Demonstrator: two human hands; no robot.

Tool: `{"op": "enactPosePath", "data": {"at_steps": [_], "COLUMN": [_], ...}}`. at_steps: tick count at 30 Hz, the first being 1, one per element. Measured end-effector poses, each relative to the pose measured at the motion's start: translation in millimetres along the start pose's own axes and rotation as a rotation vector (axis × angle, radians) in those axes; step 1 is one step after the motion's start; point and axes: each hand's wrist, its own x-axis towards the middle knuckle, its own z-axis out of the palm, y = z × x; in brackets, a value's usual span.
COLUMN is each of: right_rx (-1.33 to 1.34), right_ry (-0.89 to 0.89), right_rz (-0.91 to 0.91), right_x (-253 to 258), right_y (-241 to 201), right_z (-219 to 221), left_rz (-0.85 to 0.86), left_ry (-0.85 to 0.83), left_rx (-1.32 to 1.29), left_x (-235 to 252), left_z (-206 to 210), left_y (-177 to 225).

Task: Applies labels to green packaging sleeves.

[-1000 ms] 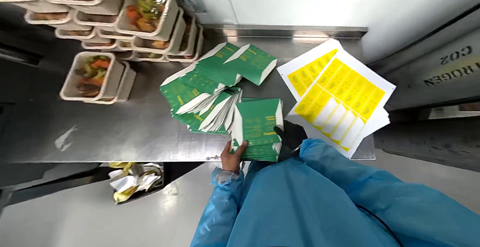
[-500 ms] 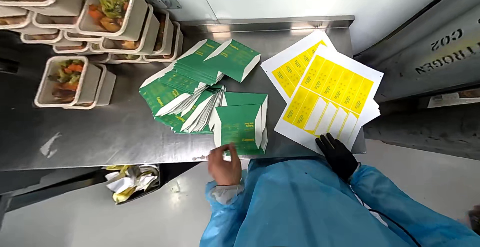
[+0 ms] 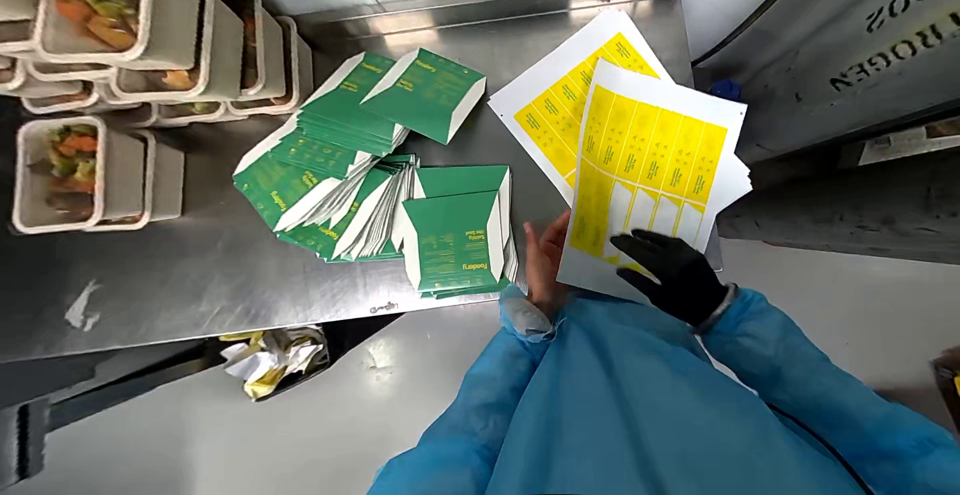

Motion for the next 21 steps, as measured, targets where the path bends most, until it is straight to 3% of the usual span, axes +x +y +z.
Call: {"op": "enactPosePath", "data": {"at_steps": [2, 4, 5, 10, 13, 16, 18, 21], "right_rx": [-0.001, 0.001, 0.012, 0.246, 0.335, 0.349, 0.358, 0.35], "right_ry": [-0.049, -0.067, -0.027, 0.172, 0.229, 0.186, 0.193, 0.275], "right_rz": [0.085, 0.189, 0.23, 0.297, 0.154, 0.1, 0.089, 0.131], "right_x": [20.1, 32.9, 38.3, 40.8, 34.7, 33.5, 35.2, 38.7], "right_y": [-2.1, -1.0, -0.1, -13.4, -3.4, -4.6, -11.1, -22.7], "right_z": [21.7, 52.5, 64.9, 71.4, 50.5, 49.5, 62.0, 75.5], "left_rz": [-0.05, 0.005, 0.043, 0.048, -0.021, 0.028, 0.1, 0.176], "left_ry": [-0.084, -0.221, -0.208, 0.035, 0.226, 0.13, 0.137, 0.284], "left_rx": [-0.015, 0.153, 0.257, 0.286, -0.007, -0.368, -0.24, -0.021], "left_x": [-9.0, -18.0, -17.2, -18.3, -24.8, -31.0, -31.8, -28.5], "left_z": [-4.4, -14.8, -21.5, -23.5, -4.0, -2.5, 4.5, 11.7], "left_y": [-14.5, -28.0, -35.3, -41.6, -15.8, -2.4, -9.6, -17.6]}}
